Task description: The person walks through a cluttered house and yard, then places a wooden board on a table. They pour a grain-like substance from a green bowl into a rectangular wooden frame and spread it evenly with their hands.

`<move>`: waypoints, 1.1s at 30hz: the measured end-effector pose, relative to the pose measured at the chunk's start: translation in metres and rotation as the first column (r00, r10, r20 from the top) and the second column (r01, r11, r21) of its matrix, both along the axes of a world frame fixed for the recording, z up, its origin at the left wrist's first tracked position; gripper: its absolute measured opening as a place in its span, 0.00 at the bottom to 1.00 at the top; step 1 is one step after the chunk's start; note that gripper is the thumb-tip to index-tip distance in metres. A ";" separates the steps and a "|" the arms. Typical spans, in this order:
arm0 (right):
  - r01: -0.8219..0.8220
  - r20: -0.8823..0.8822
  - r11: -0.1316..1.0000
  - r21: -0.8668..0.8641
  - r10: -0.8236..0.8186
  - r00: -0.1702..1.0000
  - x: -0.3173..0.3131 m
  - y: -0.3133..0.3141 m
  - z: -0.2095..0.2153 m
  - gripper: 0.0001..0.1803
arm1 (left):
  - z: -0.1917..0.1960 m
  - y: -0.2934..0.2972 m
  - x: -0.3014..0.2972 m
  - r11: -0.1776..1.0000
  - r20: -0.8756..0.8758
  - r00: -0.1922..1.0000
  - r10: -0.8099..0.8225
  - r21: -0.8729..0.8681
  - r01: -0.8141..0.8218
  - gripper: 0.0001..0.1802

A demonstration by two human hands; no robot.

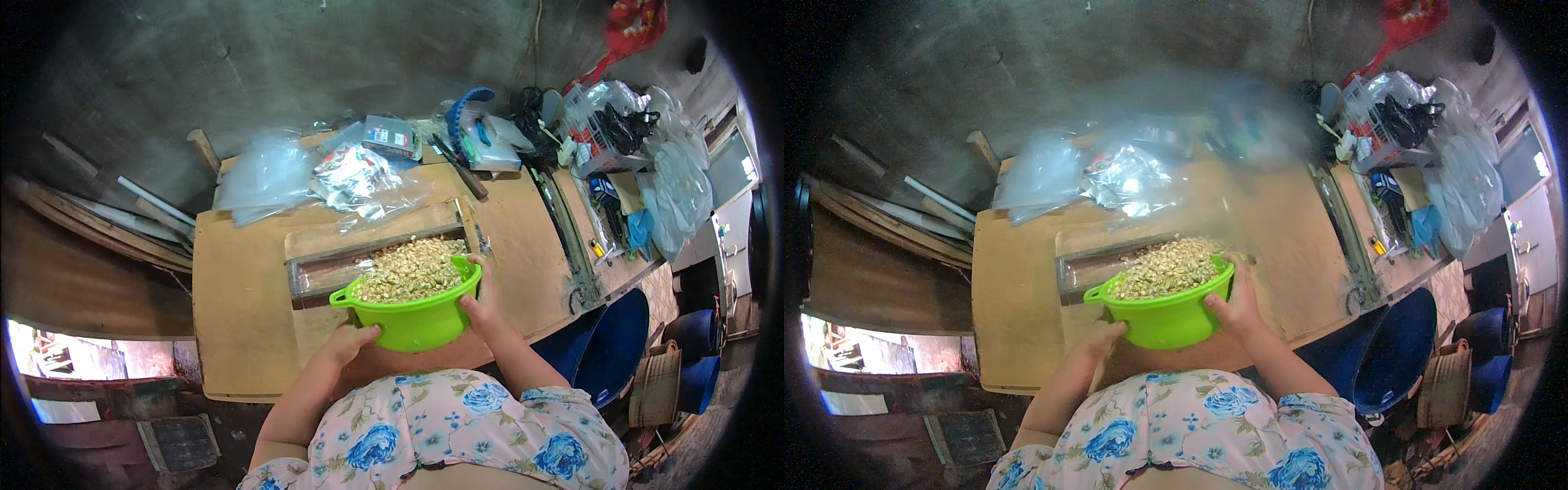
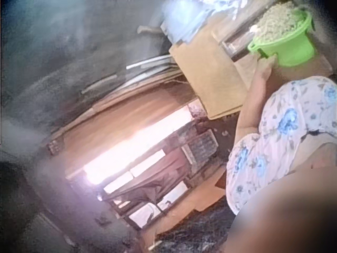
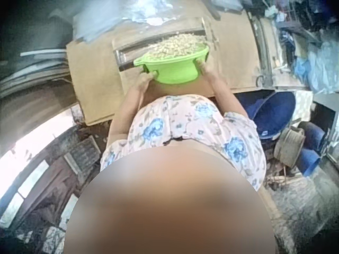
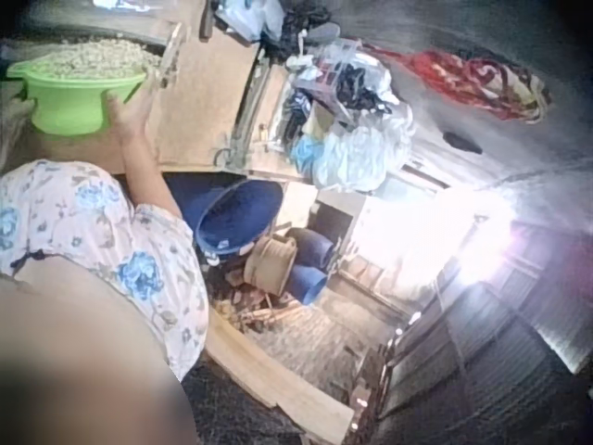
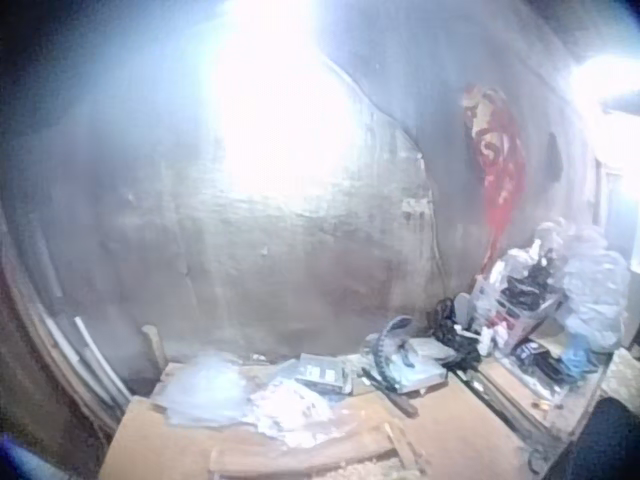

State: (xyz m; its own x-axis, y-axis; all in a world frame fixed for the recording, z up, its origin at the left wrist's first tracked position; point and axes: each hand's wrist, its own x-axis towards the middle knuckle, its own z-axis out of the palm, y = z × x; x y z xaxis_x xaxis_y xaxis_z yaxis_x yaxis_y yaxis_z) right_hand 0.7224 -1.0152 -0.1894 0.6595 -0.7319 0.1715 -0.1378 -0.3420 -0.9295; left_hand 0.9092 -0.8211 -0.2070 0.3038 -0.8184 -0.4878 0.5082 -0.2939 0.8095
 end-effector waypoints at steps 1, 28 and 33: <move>-0.023 0.046 1.000 0.016 0.023 0.999 0.006 0.007 0.009 0.51 | 0.004 0.008 0.001 1.000 0.045 0.999 -0.006 0.005 0.006 0.34; -0.064 -0.024 0.997 0.035 0.064 0.998 0.070 0.072 0.009 0.50 | 0.009 0.089 0.054 0.986 -0.004 0.989 0.148 -0.083 -0.148 0.44; -0.100 -0.064 0.983 0.151 0.110 0.992 0.078 0.083 0.019 0.52 | -0.005 0.090 0.069 0.987 -0.034 0.988 0.152 -0.041 -0.153 0.47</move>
State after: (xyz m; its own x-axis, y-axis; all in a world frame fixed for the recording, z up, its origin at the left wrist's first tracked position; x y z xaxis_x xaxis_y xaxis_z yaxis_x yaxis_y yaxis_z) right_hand 0.8004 -0.9320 -0.1701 0.7406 -0.6718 0.0167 -0.1762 -0.2181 -0.9599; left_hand 0.9779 -0.7312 -0.2123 0.4117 -0.7843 -0.4641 0.5695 -0.1761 0.8029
